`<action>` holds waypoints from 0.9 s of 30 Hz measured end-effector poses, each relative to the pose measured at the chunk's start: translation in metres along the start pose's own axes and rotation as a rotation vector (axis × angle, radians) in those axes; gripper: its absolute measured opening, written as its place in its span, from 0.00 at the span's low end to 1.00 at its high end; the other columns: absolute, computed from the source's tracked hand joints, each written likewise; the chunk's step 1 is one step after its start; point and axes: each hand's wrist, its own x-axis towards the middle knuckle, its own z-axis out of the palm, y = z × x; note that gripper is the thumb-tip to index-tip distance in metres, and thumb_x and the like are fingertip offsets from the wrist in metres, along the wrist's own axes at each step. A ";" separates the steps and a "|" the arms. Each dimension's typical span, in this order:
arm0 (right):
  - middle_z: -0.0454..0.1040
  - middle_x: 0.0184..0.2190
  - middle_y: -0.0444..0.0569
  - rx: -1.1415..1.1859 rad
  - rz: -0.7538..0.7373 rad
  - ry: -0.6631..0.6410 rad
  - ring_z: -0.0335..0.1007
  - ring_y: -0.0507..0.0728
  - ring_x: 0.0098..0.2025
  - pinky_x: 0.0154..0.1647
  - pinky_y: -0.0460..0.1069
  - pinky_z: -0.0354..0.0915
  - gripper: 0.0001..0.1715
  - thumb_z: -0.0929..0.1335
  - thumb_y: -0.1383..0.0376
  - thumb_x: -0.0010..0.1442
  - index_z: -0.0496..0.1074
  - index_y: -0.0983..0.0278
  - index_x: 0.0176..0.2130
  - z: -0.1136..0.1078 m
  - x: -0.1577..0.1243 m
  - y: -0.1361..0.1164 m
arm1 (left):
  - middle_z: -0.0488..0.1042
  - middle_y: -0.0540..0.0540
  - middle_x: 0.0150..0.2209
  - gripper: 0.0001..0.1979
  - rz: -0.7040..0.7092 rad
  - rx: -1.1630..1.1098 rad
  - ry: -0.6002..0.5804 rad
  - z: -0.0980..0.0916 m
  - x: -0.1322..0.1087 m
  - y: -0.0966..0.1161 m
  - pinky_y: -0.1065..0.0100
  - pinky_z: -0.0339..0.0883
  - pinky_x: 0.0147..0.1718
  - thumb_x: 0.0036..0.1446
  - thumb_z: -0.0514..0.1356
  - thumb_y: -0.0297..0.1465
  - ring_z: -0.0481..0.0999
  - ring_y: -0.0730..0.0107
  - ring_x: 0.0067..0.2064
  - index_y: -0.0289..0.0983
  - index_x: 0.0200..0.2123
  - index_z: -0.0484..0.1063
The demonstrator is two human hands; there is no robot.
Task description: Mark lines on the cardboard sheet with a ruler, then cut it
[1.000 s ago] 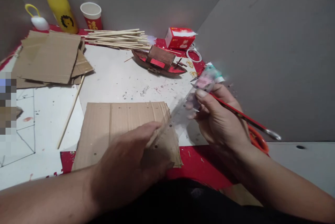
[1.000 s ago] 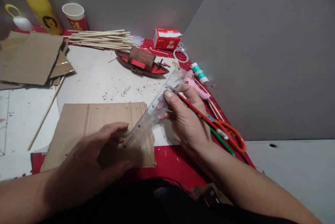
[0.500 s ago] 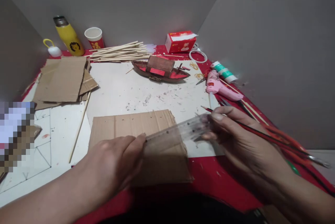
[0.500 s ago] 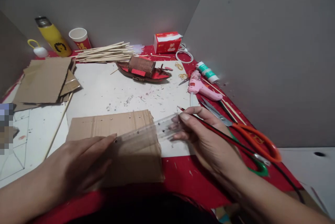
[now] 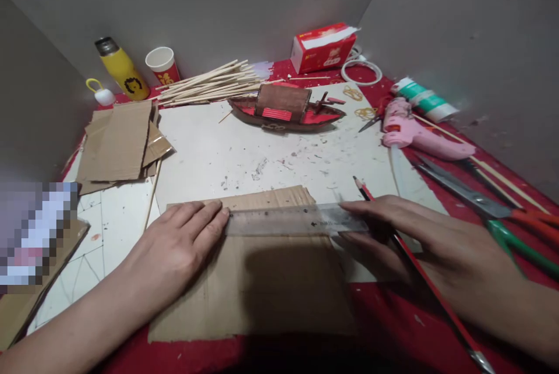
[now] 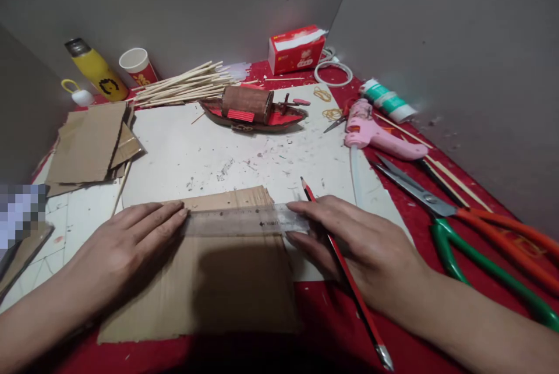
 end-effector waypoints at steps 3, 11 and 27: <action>0.77 0.34 0.47 -0.001 -0.013 -0.015 0.77 0.57 0.31 0.29 0.50 0.72 0.23 0.69 0.69 0.63 0.70 0.51 0.56 0.006 -0.003 0.005 | 0.76 0.31 0.55 0.19 -0.005 0.031 0.007 0.007 -0.003 0.010 0.51 0.76 0.45 0.68 0.47 0.21 0.78 0.49 0.51 0.24 0.55 0.72; 0.79 0.39 0.48 -0.013 -0.029 -0.003 0.77 0.60 0.37 0.37 0.54 0.74 0.25 0.69 0.71 0.63 0.71 0.50 0.57 0.006 0.001 0.008 | 0.73 0.24 0.57 0.29 -0.098 0.021 -0.006 0.011 -0.004 0.037 0.48 0.75 0.47 0.69 0.52 0.41 0.76 0.39 0.54 0.19 0.57 0.70; 0.81 0.41 0.48 -0.035 -0.071 -0.034 0.79 0.62 0.40 0.38 0.56 0.75 0.23 0.69 0.69 0.63 0.73 0.49 0.55 0.011 0.008 0.025 | 0.65 0.17 0.62 0.53 -0.084 0.011 -0.085 0.014 -0.003 0.045 0.44 0.75 0.49 0.47 0.67 0.56 0.69 0.29 0.61 0.17 0.61 0.63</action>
